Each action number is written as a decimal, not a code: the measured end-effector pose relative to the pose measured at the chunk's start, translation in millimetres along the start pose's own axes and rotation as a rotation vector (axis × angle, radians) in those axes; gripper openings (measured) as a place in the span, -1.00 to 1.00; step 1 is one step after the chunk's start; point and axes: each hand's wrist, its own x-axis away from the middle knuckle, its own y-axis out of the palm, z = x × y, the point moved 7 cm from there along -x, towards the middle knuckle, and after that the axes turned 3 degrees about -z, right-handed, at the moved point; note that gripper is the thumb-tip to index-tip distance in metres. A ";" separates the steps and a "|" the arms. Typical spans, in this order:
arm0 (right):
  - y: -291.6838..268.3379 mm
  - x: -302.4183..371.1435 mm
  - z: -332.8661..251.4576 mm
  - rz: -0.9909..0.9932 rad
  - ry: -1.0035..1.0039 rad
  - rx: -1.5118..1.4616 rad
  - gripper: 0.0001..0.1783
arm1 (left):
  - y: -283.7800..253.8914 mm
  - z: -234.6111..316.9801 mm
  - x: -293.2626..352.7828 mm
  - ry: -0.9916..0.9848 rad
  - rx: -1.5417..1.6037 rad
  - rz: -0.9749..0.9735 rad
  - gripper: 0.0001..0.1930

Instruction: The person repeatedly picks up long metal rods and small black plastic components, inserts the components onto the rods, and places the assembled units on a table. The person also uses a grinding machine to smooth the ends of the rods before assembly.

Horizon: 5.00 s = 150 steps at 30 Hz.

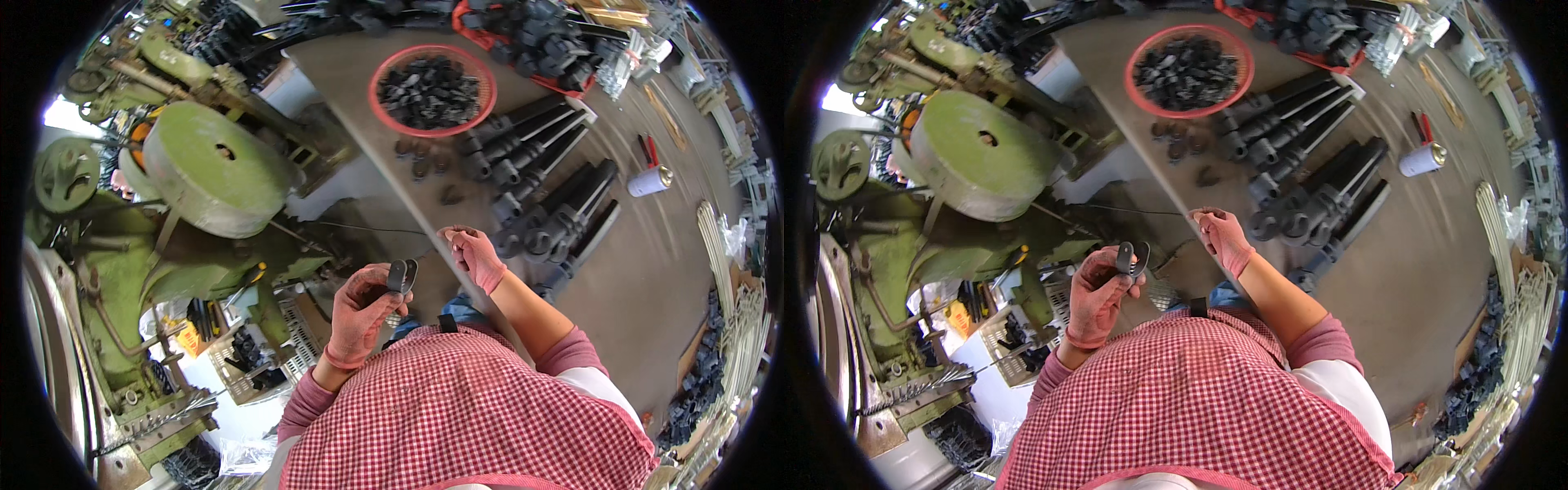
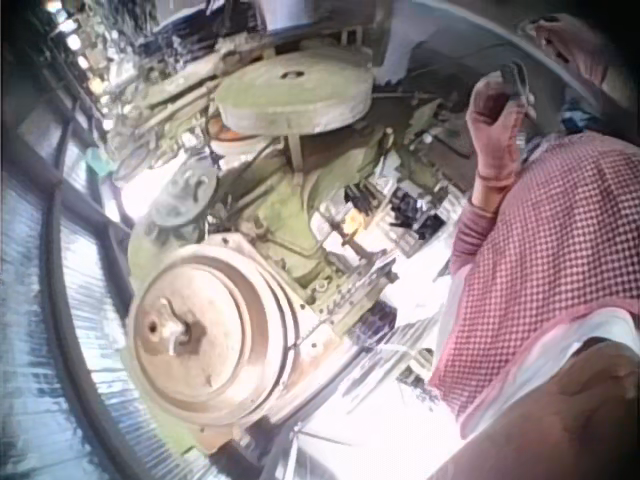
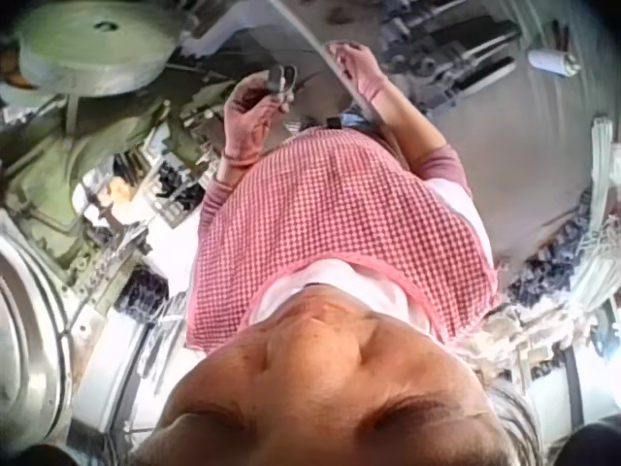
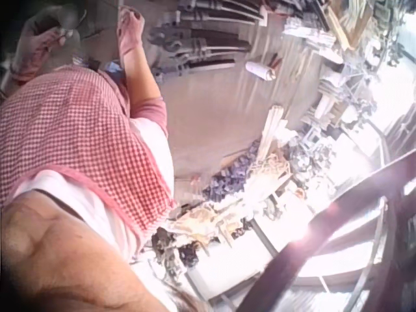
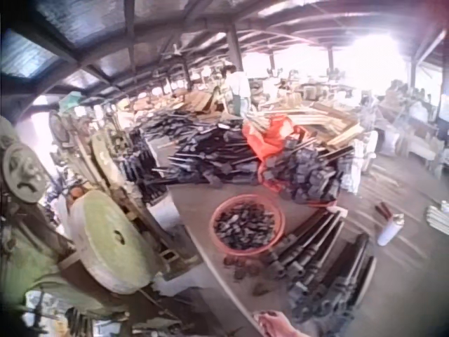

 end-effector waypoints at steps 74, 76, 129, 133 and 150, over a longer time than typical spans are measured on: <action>-23.4 133.8 -74.2 0.207 -0.078 -0.037 -0.78 | 96.4 -108.3 -138.5 -0.428 -0.247 -0.634 -0.84; -25.0 144.2 -67.4 0.152 -0.041 -0.031 -0.77 | 102.6 -111.7 -126.7 -0.485 -0.216 -0.702 -0.85; -6.4 120.3 -63.7 0.320 -0.234 0.327 -0.71 | 58.2 -107.7 -94.7 -0.332 -0.290 -0.433 -0.92; 2.3 108.3 -59.2 0.140 -0.125 0.369 -0.67 | 39.9 -112.3 -96.2 -0.306 -0.282 -0.420 -0.76; -32.5 78.9 -47.8 0.264 -0.006 -0.212 -0.75 | -99.3 -133.6 -207.6 0.296 -1.395 -0.170 -0.69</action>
